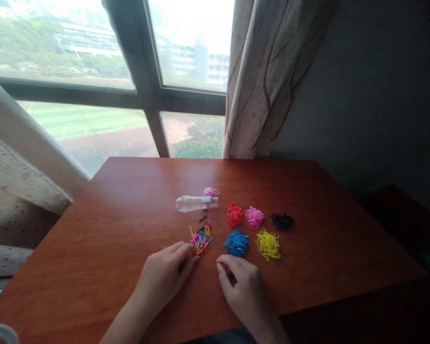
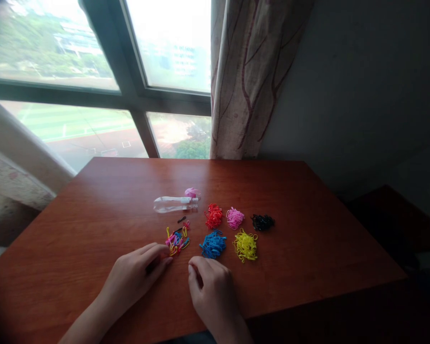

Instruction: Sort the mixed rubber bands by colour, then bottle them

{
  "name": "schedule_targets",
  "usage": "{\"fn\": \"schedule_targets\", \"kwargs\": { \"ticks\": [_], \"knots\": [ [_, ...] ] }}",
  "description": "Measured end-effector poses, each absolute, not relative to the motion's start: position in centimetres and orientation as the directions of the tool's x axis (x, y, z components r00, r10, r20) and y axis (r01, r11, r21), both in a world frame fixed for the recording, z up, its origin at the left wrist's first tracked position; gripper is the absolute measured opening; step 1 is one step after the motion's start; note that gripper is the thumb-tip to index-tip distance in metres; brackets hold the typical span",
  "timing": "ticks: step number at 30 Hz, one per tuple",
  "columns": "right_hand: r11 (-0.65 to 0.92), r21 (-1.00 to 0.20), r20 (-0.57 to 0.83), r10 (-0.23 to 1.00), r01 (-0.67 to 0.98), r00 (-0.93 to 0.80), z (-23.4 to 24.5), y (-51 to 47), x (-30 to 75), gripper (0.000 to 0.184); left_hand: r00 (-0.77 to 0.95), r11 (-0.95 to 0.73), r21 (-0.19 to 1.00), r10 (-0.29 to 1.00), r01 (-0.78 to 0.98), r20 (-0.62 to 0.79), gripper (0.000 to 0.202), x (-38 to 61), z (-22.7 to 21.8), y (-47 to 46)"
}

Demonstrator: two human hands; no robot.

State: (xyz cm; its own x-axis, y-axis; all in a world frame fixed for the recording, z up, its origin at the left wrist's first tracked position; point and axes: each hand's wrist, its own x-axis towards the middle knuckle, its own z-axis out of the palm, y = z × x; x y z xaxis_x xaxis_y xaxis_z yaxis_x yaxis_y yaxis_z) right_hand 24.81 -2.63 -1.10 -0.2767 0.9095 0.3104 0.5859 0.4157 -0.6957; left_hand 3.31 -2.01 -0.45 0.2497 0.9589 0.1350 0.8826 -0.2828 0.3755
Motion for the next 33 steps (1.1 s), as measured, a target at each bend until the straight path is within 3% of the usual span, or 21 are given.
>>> {"fn": "schedule_targets", "kwargs": {
  "ticks": [10, 22, 29, 33],
  "knots": [
    [0.421, -0.684, 0.315, 0.907, 0.596, -0.279, -1.0, -2.5, 24.8, 0.016, 0.242, -0.319, 0.442, 0.945, 0.838, 0.221, 0.020, 3.3, 0.0, -2.0],
    [0.392, -0.706, 0.286, 0.920, 0.590, -0.270, -1.0, -2.6, 24.8, 0.017, 0.061, -0.241, 0.578, 0.948, 0.780, 0.312, 0.015, 2.8, -0.2, -1.8],
    [0.411, -0.689, 0.307, 0.912, 0.597, -0.273, -1.0, -2.4, 24.8, 0.016, -0.010, -0.160, 0.759, 0.977, 0.631, 0.215, 0.021, 3.3, 1.3, -1.9],
    [0.412, -0.689, 0.305, 0.911, 0.596, -0.277, -1.0, -2.4, 24.8, 0.016, 0.006, -0.155, 0.775, 0.981, 0.613, 0.191, 0.020, 3.4, 1.5, -1.8]
  ]
}}
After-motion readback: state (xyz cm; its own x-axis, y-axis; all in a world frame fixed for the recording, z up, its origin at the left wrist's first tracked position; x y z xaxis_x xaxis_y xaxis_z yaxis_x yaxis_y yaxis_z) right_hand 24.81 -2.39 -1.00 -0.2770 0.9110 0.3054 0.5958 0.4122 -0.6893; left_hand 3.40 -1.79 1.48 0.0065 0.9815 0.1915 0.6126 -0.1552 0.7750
